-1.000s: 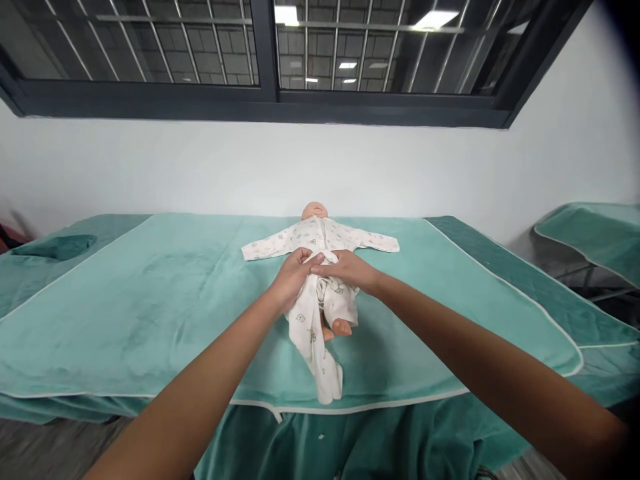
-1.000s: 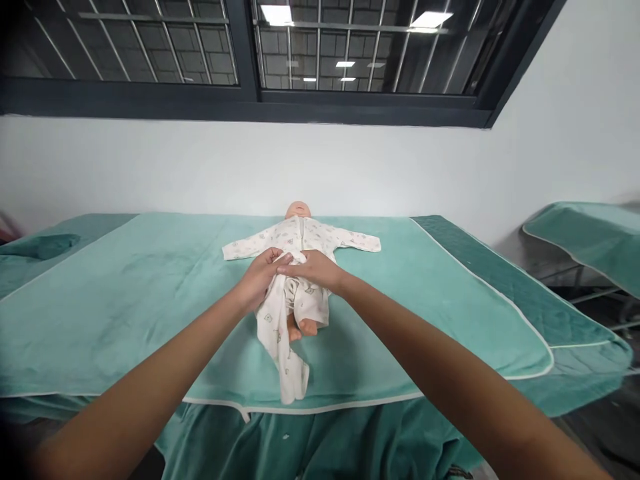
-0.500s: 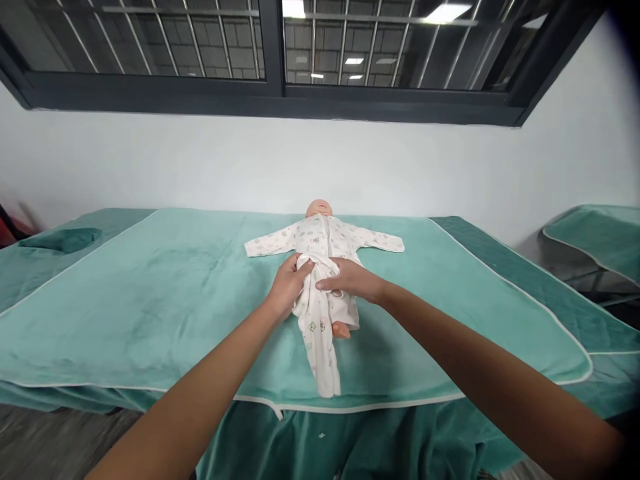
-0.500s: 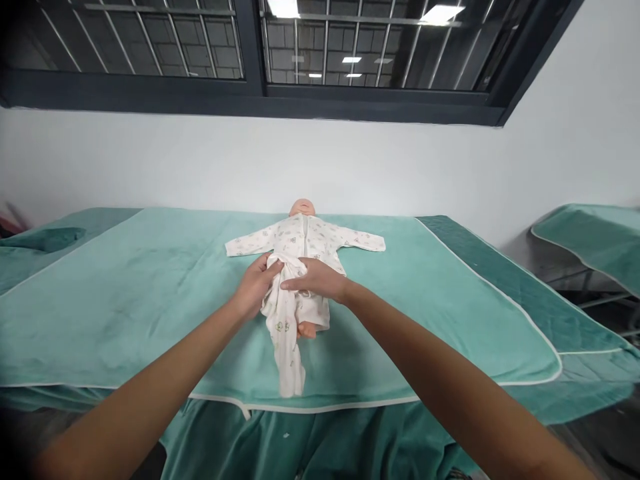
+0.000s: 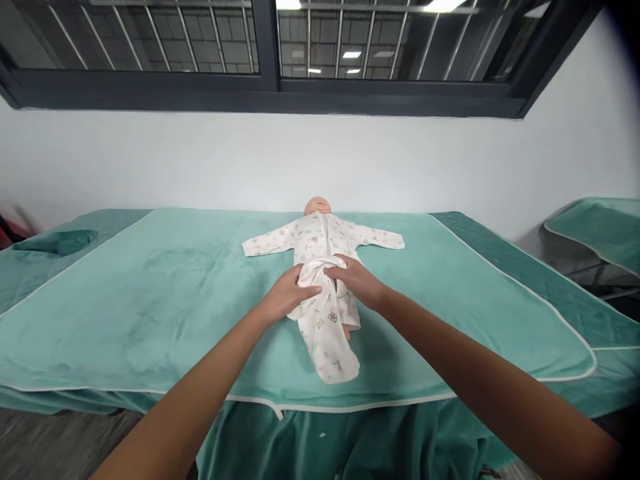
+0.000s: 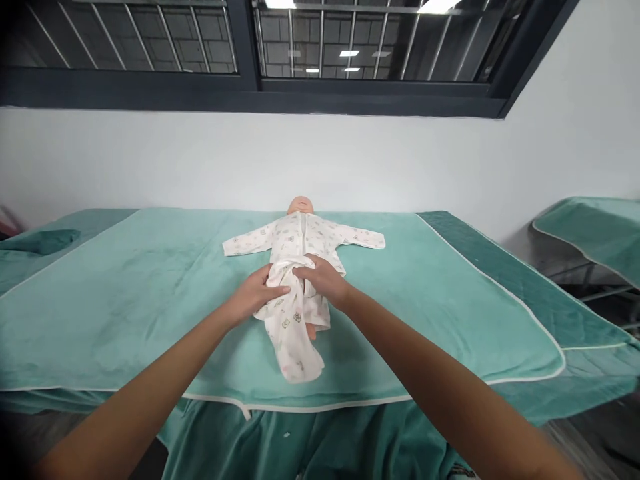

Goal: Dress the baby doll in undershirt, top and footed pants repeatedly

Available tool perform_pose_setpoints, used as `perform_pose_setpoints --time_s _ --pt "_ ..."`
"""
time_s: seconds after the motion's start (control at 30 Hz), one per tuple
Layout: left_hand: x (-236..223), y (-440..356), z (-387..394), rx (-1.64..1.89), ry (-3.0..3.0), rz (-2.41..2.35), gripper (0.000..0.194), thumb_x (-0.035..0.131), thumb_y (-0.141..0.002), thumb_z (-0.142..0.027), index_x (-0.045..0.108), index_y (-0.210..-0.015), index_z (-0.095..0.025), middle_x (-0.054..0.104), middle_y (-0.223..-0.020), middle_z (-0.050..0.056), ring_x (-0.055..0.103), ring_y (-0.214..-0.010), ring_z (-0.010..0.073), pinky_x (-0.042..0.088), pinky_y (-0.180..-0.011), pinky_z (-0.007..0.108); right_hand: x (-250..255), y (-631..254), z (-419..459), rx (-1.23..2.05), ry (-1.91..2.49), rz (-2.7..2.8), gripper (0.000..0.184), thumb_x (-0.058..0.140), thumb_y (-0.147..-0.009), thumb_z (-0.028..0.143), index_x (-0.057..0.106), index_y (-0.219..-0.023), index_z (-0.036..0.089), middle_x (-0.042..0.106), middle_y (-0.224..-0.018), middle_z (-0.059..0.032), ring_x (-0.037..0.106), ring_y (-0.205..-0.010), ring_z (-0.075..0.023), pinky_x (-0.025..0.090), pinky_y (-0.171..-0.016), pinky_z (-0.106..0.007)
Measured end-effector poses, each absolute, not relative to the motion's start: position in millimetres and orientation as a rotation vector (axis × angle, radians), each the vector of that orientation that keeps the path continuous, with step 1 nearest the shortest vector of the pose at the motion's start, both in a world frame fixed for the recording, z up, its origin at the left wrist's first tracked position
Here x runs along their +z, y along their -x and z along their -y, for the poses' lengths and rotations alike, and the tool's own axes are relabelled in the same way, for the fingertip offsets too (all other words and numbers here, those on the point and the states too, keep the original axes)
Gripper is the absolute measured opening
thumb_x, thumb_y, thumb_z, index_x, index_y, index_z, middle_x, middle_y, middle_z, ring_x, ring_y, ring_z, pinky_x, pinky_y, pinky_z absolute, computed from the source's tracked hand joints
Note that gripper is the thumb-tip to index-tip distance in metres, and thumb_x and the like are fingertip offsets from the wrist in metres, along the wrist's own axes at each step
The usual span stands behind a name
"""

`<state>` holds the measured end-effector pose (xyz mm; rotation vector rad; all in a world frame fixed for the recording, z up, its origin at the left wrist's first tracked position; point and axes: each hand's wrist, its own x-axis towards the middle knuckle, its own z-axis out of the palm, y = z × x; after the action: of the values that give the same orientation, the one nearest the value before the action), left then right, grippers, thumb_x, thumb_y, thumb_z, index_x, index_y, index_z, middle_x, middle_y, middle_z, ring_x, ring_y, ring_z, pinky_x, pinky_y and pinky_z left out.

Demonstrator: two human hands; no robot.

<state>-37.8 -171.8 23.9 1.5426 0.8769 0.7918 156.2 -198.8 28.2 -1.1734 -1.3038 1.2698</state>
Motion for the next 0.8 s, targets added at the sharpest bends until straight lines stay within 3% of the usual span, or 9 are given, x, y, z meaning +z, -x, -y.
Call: perform_pose_setpoints --time_s 0.17,0.3,0.43,0.6,0.8 --pt "11 31 166 1.033 -1.243 -0.919 0.038 0.073 -0.069 -0.037 0.065 -0.100 -0.016 0.065 -0.078 0.000 0.057 -0.064 0.0140 0.042 -0.059 0.024 33 -154 204 1.157 1.285 1.632 0.040 0.074 -0.074 0.047 0.063 -0.102 0.021 0.066 -0.100 -0.0022 0.060 -0.095 -0.0222 0.046 -0.079 -0.032" --pt "11 17 165 1.195 -1.131 -0.872 0.031 0.067 -0.065 -0.022 0.064 -0.096 -0.018 0.064 -0.075 -0.003 0.056 -0.063 0.0120 0.043 -0.058 0.021 42 -155 207 1.287 1.182 1.862 0.057 0.082 -0.067 0.039 0.061 -0.118 0.023 0.067 -0.116 -0.0024 0.060 -0.106 -0.0248 0.047 -0.087 -0.034" --pt "14 10 169 1.144 -1.134 -0.875 0.028 0.067 -0.070 -0.027 0.066 -0.096 -0.018 0.067 -0.079 0.000 0.058 -0.067 0.0133 0.045 -0.061 0.023 40 -157 204 1.250 1.209 1.782 0.044 0.076 -0.074 0.039 0.064 -0.113 0.023 0.069 -0.111 -0.0017 0.061 -0.104 -0.0234 0.046 -0.088 -0.034" --pt "16 21 173 0.963 -1.257 -0.889 0.036 0.074 -0.072 -0.042 0.070 -0.095 -0.016 0.071 -0.084 0.002 0.060 -0.071 0.0152 0.044 -0.063 0.023 25 -158 195 1.096 1.264 1.484 0.025 0.070 -0.076 0.038 0.064 -0.094 0.021 0.063 -0.086 0.0017 0.058 -0.080 -0.0167 0.043 -0.070 -0.027" --pt "22 38 180 0.723 -1.350 -0.757 0.040 0.077 -0.074 -0.045 0.071 -0.098 -0.013 0.072 -0.088 0.005 0.062 -0.074 0.0158 0.045 -0.065 0.024 17 -157 194 1.049 1.256 1.434 0.024 0.068 -0.074 0.032 0.068 -0.095 0.020 0.065 -0.092 -0.0002 0.057 -0.085 -0.0170 0.044 -0.074 -0.027"
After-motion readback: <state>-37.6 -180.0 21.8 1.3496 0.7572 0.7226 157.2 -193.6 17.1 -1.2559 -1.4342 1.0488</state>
